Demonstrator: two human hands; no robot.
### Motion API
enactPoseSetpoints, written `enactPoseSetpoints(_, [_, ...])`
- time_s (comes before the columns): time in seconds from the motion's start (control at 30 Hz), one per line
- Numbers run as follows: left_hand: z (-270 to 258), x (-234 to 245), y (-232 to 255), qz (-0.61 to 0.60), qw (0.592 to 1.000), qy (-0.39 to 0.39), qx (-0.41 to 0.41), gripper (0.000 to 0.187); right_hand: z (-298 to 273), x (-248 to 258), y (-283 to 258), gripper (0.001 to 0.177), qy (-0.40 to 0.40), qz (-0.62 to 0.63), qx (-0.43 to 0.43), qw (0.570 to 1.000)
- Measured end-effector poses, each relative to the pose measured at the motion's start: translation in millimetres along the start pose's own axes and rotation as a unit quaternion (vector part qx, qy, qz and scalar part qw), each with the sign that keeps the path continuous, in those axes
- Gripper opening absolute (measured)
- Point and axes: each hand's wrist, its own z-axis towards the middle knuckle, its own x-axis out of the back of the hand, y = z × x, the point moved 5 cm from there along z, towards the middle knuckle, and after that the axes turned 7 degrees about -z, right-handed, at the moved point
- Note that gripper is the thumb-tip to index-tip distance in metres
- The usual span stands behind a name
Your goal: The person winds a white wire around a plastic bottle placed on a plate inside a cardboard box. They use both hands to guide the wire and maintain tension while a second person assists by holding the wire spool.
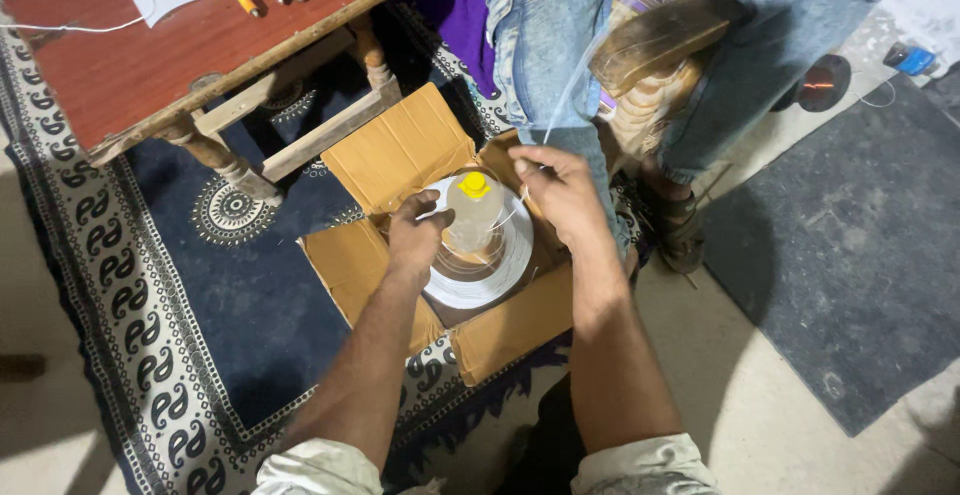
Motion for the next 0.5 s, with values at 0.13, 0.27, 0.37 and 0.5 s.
enactPoseSetpoints(0.13, [-19.9,-14.3,22.5,0.037,0.995,0.014,-0.087,0.039,-22.8,24.1,-52.4,0.017,0.120,-0.247,0.188,0.943])
enactPoseSetpoints(0.27, [-44.9,-58.7,75.9,0.128,0.942,-0.133,-0.281,0.061,-45.2,32.6,-90.1,0.018,0.109,-0.287,0.220,0.926])
enactPoseSetpoints(0.37, [-46.6,-98.8,87.9,0.096,0.937,-0.271,-0.199,0.078,-56.1,31.4,-108.4,0.021,0.090,-0.260,0.197,0.941])
enactPoseSetpoints(0.5, [-44.9,-131.4,93.3,0.065,0.878,-0.399,-0.258,0.020,-64.3,33.3,-119.1,0.023,0.136,-0.251,0.194,0.939])
